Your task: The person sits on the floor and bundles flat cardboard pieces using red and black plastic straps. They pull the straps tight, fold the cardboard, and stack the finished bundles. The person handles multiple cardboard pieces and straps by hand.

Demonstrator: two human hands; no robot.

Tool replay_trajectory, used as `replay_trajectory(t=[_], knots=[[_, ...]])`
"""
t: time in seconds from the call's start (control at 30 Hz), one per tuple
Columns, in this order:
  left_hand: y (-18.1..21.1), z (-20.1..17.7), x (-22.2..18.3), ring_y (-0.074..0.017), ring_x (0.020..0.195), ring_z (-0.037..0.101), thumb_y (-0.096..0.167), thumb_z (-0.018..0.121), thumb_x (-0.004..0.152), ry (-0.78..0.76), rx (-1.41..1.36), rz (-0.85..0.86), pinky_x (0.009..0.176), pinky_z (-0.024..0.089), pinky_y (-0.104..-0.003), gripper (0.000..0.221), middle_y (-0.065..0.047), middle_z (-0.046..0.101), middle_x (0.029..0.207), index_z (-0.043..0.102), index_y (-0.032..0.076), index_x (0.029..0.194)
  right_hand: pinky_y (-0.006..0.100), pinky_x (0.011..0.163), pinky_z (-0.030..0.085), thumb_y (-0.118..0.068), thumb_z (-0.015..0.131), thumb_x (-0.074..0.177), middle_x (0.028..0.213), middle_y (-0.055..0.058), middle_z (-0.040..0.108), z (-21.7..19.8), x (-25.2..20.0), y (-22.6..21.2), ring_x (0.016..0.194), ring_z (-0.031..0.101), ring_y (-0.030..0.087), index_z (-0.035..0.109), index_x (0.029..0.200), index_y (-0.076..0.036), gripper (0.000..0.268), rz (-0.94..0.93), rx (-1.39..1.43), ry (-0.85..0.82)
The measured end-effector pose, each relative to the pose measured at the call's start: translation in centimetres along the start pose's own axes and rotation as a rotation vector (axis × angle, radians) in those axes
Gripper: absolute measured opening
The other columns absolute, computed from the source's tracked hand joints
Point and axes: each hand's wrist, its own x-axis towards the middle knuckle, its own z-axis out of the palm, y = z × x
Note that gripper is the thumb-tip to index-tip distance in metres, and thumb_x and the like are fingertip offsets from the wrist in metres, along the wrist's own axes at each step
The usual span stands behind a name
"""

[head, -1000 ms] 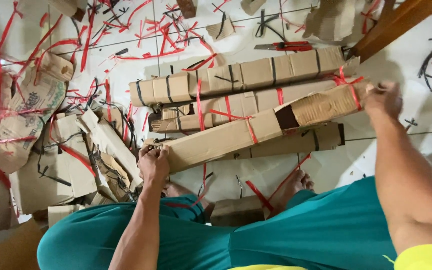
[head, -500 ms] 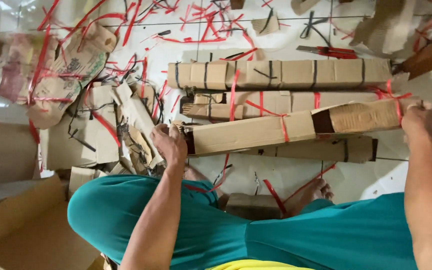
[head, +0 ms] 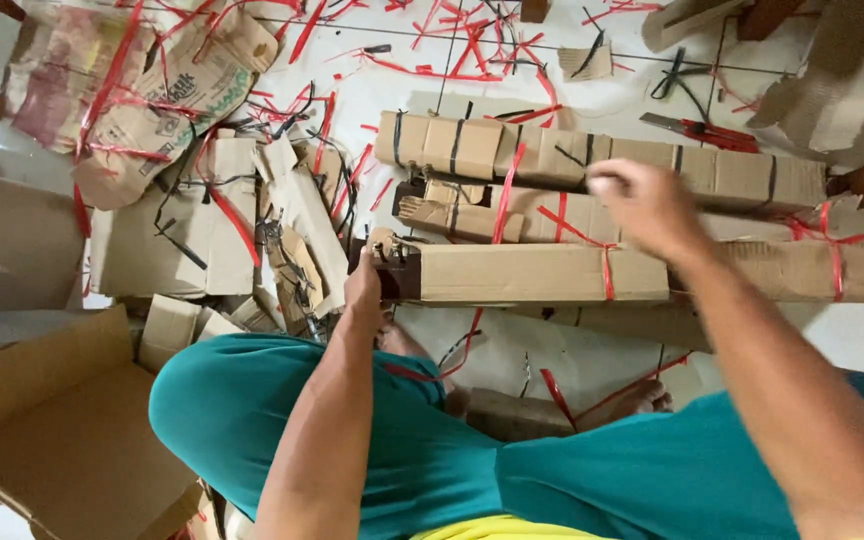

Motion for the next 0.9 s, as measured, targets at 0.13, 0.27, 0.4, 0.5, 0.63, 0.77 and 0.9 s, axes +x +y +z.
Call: replay_trajectory(t=[0.13, 0.27, 0.4, 0.5, 0.63, 0.77, 0.9], knots=[[1.2, -0.6, -1.0, -0.0364, 0.116, 0.065, 0.070, 0.057, 0.081, -0.007, -0.057, -0.063, 0.099, 0.051, -0.050, 0.092, -0.023, 0.063, 0.134, 0.061, -0.002, 0.139, 0.053, 0.102, 0.050, -0.039, 0.058, 0.095, 0.124, 0.012, 0.073, 9.5, 7.6, 6.7, 0.119, 0.066, 0.039, 0.071, 0.132, -0.018, 0.044, 0.118, -0.285, -0.144], [1.6, -0.5, -0.7, -0.0460, 0.116, 0.063, 0.043, 0.073, 0.077, 0.008, -0.181, -0.047, 0.083, 0.054, -0.061, 0.078, -0.033, 0.063, 0.126, 0.061, -0.011, 0.132, 0.058, 0.102, 0.050, -0.046, 0.058, 0.090, 0.130, 0.021, 0.070, 13.0, 9.5, 6.3, 0.123, 0.065, 0.042, 0.063, 0.137, -0.011, 0.059, 0.311, -0.457, -0.272], [-1.2, 0.5, 3.7, -0.0450, 0.105, 0.070, 0.044, 0.073, 0.076, 0.001, -0.054, 0.092, 0.079, 0.054, -0.059, 0.058, -0.028, 0.073, 0.102, 0.076, -0.006, 0.105, 0.064, 0.101, 0.048, -0.049, 0.062, 0.088, 0.131, 0.023, 0.070, 15.4, 12.3, 10.0, 0.126, 0.063, 0.046, 0.071, 0.129, -0.007, 0.059, 0.378, -0.417, -0.302], [-2.9, 1.6, 7.9, -0.0462, 0.135, 0.052, 0.056, 0.065, 0.084, -0.015, 0.106, 0.122, 0.117, 0.039, -0.055, 0.073, -0.030, 0.060, 0.137, 0.061, 0.000, 0.131, 0.048, 0.087, 0.054, -0.052, 0.061, 0.082, 0.065, 0.000, 0.073, 17.8, 13.4, 10.9, 0.090, 0.075, 0.034, 0.078, 0.103, -0.024, 0.039, 0.495, -0.403, -0.327], [-4.3, 2.7, 12.7, -0.0498, 0.136, 0.050, 0.058, 0.063, 0.086, -0.106, 0.102, 0.172, 0.115, 0.038, -0.060, 0.076, -0.033, 0.057, 0.138, 0.057, 0.000, 0.134, 0.028, 0.048, 0.051, -0.028, 0.071, 0.086, 0.068, 0.010, 0.070, 20.3, 15.0, 11.5, 0.055, 0.066, 0.018, 0.068, 0.108, -0.007, 0.031, 0.513, 0.092, -0.227], [-4.4, 3.9, 9.7, -0.0454, 0.110, 0.060, 0.041, 0.058, 0.090, 0.088, 0.357, 0.483, 0.089, 0.048, -0.057, 0.051, -0.028, 0.060, 0.112, 0.061, -0.002, 0.118, 0.034, 0.064, 0.064, -0.029, 0.068, 0.086, 0.079, 0.004, 0.070, 21.2, 14.9, 7.5, 0.071, 0.073, 0.018, 0.071, 0.103, -0.013, 0.023, 0.433, 0.096, -0.343], [2.3, -0.2, 1.6, -0.0522, 0.130, 0.054, 0.062, 0.055, 0.087, -0.160, 0.170, 0.243, 0.112, 0.039, -0.059, 0.074, -0.033, 0.060, 0.133, 0.057, 0.001, 0.130, 0.044, 0.081, 0.066, -0.021, 0.070, 0.098, 0.107, 0.023, 0.071, 21.5, 12.7, 0.4, 0.094, 0.076, 0.027, 0.062, 0.125, 0.005, 0.038, 0.408, 0.698, -0.392]])
